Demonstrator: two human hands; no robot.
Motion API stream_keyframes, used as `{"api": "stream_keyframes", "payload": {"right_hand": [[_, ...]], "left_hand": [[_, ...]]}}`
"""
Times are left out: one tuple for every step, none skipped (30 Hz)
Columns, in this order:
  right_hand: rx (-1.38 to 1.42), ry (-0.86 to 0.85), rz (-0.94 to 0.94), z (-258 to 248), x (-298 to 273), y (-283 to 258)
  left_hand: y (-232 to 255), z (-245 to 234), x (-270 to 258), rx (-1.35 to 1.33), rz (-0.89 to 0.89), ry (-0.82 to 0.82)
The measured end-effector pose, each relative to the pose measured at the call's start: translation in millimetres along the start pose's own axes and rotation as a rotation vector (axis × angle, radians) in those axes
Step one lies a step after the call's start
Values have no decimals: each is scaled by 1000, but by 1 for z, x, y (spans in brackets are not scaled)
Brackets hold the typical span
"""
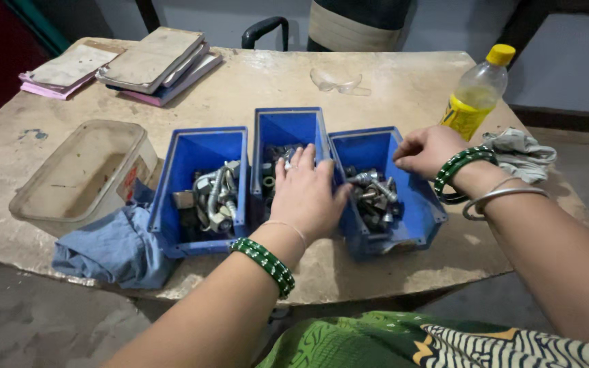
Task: The person sorts a variety of metal bolts and nuts from several blue bins into a larger clear plastic container, handles individual bolts and hardware by hand, and then places the sorted bins and container back into a storage rack.
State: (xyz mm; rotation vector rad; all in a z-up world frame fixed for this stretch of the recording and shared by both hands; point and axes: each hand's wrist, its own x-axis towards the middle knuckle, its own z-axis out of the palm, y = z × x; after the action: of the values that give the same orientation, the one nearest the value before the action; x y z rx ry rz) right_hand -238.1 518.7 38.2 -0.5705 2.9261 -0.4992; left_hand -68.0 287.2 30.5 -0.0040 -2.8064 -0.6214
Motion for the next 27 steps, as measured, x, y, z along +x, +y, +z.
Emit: {"api": "stream_keyframes", "payload": {"right_hand": [[3,-6,-9,1,0,-1],[-68,-64,-130,5,-1,-4],[-140,-121,-257,9,-1,-10],[-200,-175,-268,17,-1,-18],[-259,-225,-279,27,-3,-25],[-257,-229,-293,38,-6,-32],[-336,-280,-322,48,-9,-38],[-416,-329,-351,54,-9,-42],[-416,-330,-364,54,-8,-42],[-419,-394,-371,52,-5,-40],[-423,-458,-372,50,-2,-36],[-424,-458,-379,45,4,-31],[-339,-591,-426,37,10,-26],[-250,-722,-474,33,13,-22],[-255,-722,-484,33,14,-22],[-299,-613,-425,33,13,-22],[-338,-503,-370,34,11,-24],[-341,-502,-382,36,9,-26],[-400,-509,-390,38,6,-29],[-459,-514,-398,40,5,-34],[-459,-514,-410,38,6,-39],[-513,-529,-400,34,7,-43],[-569,-544,-392,31,9,-50],[-573,-545,-406,27,10,-58],[-583,-434,-377,19,11,-65],[-591,-323,-349,11,12,-74],[-596,-321,-355,3,14,-86]], "left_hand": [[6,-1,-4,5,-10,1],[12,-2,-8,17,-10,-48],[17,-3,-11,27,-15,-95],[21,-3,-12,33,-29,-92],[25,-3,-13,42,-53,-97],[28,-2,-14,52,-76,-103],[29,-1,-15,58,-88,-98],[30,0,-15,71,-112,-76],[31,1,-15,84,-135,-54],[31,2,-16,88,-145,-49],[32,5,-16,84,-177,-54],[33,6,-17,79,-208,-60],[34,7,-19,81,-211,-56],[34,8,-22,64,-232,-37],[34,9,-25,48,-257,-14],[35,10,-26,49,-265,-7],[34,12,-27,60,-268,-10],[33,15,-28,71,-271,-13],[30,17,-31,77,-278,-8],[27,20,-34,67,-194,98],[23,21,-37,56,-112,204],[18,20,-39,62,-121,208],[12,17,-41,38,-98,267],[5,12,-43,15,-74,326],[-4,5,-44,15,-86,334],[-16,-5,-43,2,-117,367],[-29,-15,-42,-12,-141,398]]}}
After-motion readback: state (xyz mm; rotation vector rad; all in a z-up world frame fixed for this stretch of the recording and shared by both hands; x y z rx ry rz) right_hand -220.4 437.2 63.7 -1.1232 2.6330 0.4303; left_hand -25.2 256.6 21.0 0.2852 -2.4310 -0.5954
